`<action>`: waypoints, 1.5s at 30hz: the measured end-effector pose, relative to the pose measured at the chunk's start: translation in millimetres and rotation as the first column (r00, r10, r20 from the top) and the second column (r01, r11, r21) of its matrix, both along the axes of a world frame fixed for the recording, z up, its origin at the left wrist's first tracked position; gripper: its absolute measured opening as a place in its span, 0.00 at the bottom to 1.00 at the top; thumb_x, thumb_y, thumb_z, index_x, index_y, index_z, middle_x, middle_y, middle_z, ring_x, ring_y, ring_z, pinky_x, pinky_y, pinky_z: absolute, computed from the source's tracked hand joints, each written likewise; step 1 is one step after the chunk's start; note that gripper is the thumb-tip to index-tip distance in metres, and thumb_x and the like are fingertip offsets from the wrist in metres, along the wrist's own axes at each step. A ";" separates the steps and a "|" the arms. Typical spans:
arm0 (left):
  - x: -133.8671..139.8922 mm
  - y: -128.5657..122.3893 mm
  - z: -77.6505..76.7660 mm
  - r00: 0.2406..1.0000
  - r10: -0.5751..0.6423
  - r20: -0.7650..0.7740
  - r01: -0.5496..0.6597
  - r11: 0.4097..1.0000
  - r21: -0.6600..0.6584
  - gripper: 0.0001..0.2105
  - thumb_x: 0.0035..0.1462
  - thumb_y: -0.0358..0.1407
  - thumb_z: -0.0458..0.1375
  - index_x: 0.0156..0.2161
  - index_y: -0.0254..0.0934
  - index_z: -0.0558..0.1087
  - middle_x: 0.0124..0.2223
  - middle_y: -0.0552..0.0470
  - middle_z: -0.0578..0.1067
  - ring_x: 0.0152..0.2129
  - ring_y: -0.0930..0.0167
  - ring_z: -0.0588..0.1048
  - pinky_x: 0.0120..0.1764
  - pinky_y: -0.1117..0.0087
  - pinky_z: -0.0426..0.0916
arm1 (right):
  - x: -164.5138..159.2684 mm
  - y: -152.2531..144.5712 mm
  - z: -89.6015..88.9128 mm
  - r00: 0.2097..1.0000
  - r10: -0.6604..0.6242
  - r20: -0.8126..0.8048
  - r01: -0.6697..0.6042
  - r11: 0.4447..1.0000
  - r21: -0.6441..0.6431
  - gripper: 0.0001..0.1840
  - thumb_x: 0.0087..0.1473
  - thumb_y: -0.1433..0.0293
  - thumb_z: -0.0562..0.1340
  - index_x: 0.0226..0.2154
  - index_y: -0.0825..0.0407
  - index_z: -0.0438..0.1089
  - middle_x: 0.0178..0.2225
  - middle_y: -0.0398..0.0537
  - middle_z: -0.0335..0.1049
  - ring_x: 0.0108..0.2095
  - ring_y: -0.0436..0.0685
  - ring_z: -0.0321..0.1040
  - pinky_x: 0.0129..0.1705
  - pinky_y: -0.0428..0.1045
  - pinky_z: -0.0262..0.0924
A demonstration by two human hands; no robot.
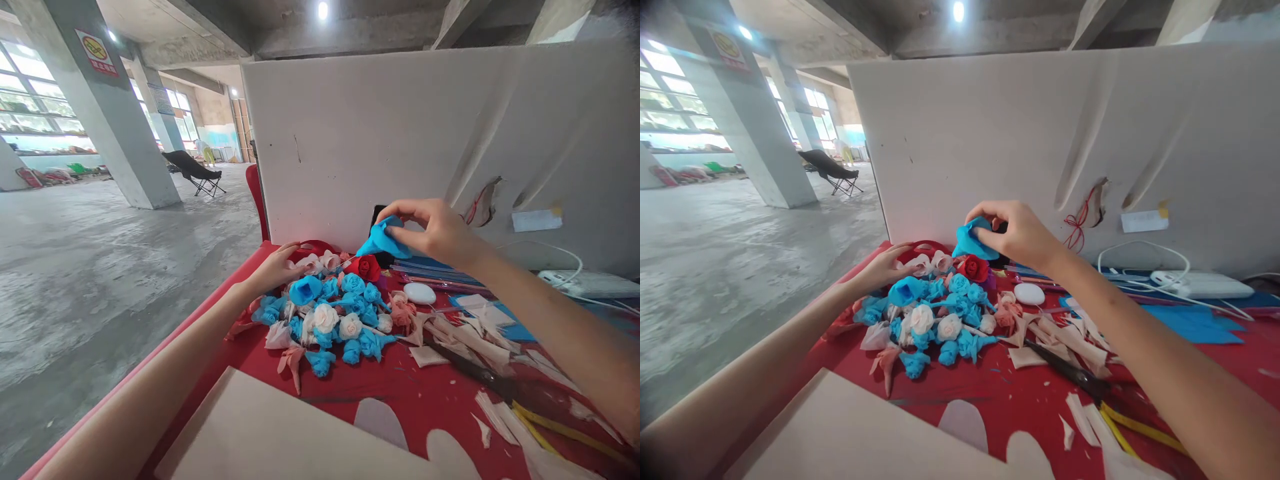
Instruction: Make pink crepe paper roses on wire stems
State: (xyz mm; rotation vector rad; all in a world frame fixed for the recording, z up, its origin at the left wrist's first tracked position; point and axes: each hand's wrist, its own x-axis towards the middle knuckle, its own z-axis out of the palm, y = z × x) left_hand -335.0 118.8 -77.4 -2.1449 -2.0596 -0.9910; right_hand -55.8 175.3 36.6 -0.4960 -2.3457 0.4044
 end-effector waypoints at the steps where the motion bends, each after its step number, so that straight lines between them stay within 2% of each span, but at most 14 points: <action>1: -1.0 0.5 -1.0 1.000 0.001 0.002 -0.001 1.000 -0.007 0.26 0.50 0.50 0.54 0.53 0.42 0.64 0.55 0.50 0.68 0.51 0.64 0.67 0.51 0.65 0.62 | -0.5 0.7 2.3 0.999 -0.014 -0.030 0.015 1.000 0.002 0.10 0.46 0.68 0.56 0.30 0.54 0.70 0.25 0.44 0.66 0.26 0.50 0.59 0.27 0.45 0.53; 5: -3.4 1.0 -3.3 1.000 0.019 0.011 -0.019 0.999 -0.027 0.28 0.50 0.50 0.54 0.55 0.40 0.62 0.57 0.47 0.65 0.54 0.62 0.63 0.55 0.62 0.59 | -13.7 4.0 1.2 0.992 -0.035 -0.125 0.046 0.995 0.087 0.08 0.46 0.70 0.57 0.29 0.54 0.70 0.25 0.44 0.67 0.25 0.49 0.58 0.28 0.45 0.53; 9: -1.7 -0.7 -1.6 1.000 0.025 0.018 -0.024 0.999 -0.042 0.30 0.49 0.50 0.54 0.55 0.37 0.62 0.58 0.45 0.64 0.55 0.62 0.62 0.56 0.62 0.57 | -38.5 13.4 -15.0 0.993 0.026 -0.115 0.001 0.974 0.229 0.07 0.46 0.75 0.55 0.29 0.55 0.69 0.28 0.45 0.68 0.27 0.49 0.59 0.30 0.45 0.53; 15: 1.0 -3.0 1.6 0.999 0.027 0.023 -0.026 0.999 -0.044 0.29 0.49 0.50 0.54 0.54 0.37 0.62 0.57 0.44 0.64 0.53 0.62 0.64 0.55 0.63 0.58 | -75.9 31.7 -44.8 0.999 0.031 -0.017 -0.026 0.970 0.240 0.09 0.50 0.76 0.54 0.34 0.55 0.67 0.36 0.47 0.67 0.35 0.52 0.63 0.36 0.47 0.55; 18: 2.9 -3.8 3.3 1.000 0.016 0.020 -0.015 0.999 -0.043 0.28 0.49 0.49 0.54 0.54 0.38 0.63 0.57 0.45 0.65 0.53 0.63 0.64 0.55 0.63 0.58 | -91.1 36.0 -54.5 0.997 0.023 0.074 -0.038 0.976 0.216 0.08 0.55 0.73 0.54 0.38 0.56 0.66 0.39 0.48 0.66 0.37 0.52 0.63 0.40 0.50 0.58; 21: 4.8 -4.6 5.1 1.000 0.018 0.018 -0.017 0.999 -0.048 0.28 0.50 0.49 0.54 0.54 0.36 0.62 0.57 0.44 0.65 0.53 0.63 0.64 0.55 0.62 0.57 | -104.9 41.2 -60.5 0.985 0.026 0.168 -0.054 0.985 0.163 0.12 0.58 0.66 0.55 0.41 0.57 0.65 0.41 0.49 0.65 0.40 0.53 0.64 0.42 0.53 0.60; 25: 5.1 -5.0 6.2 1.000 0.015 0.013 -0.014 0.999 -0.053 0.28 0.50 0.49 0.54 0.54 0.36 0.62 0.58 0.44 0.64 0.54 0.63 0.62 0.55 0.63 0.57 | -114.9 49.0 -57.5 0.965 0.042 0.260 -0.057 0.997 0.052 0.14 0.57 0.65 0.56 0.44 0.56 0.64 0.42 0.50 0.65 0.41 0.54 0.64 0.43 0.54 0.62; 32: 0.5 -3.8 2.9 1.000 0.017 0.017 -0.016 0.998 -0.054 0.29 0.50 0.50 0.53 0.54 0.36 0.62 0.58 0.43 0.64 0.54 0.63 0.63 0.54 0.64 0.58 | -102.4 53.7 -43.7 0.856 0.247 0.454 -0.162 0.963 -0.217 0.11 0.55 0.67 0.58 0.40 0.57 0.66 0.36 0.47 0.67 0.35 0.51 0.66 0.37 0.50 0.64; 37: -3.8 -0.8 -1.4 0.999 0.033 0.017 -0.032 0.998 -0.058 0.29 0.50 0.49 0.54 0.55 0.36 0.61 0.59 0.42 0.62 0.55 0.62 0.62 0.55 0.63 0.58 | -93.3 56.2 -46.0 0.809 0.368 0.459 -0.191 0.902 -0.387 0.16 0.48 0.66 0.64 0.40 0.56 0.68 0.34 0.46 0.68 0.33 0.50 0.65 0.34 0.48 0.62; 40: -3.6 -0.7 -1.3 0.999 0.030 0.013 -0.029 0.998 -0.058 0.28 0.50 0.49 0.54 0.55 0.38 0.61 0.59 0.45 0.63 0.55 0.63 0.62 0.55 0.63 0.58 | -90.5 54.9 -44.9 0.818 0.397 0.417 -0.192 0.870 -0.454 0.18 0.43 0.63 0.66 0.39 0.54 0.71 0.33 0.45 0.69 0.33 0.50 0.64 0.33 0.45 0.59; 45: -1.7 -2.4 0.2 0.999 0.038 0.011 -0.037 0.997 -0.061 0.29 0.50 0.49 0.54 0.55 0.37 0.61 0.58 0.43 0.63 0.54 0.62 0.63 0.55 0.63 0.58 | -87.9 51.7 -41.3 0.860 0.385 0.335 -0.175 0.839 -0.515 0.14 0.48 0.66 0.64 0.37 0.57 0.70 0.29 0.44 0.68 0.28 0.47 0.63 0.31 0.45 0.59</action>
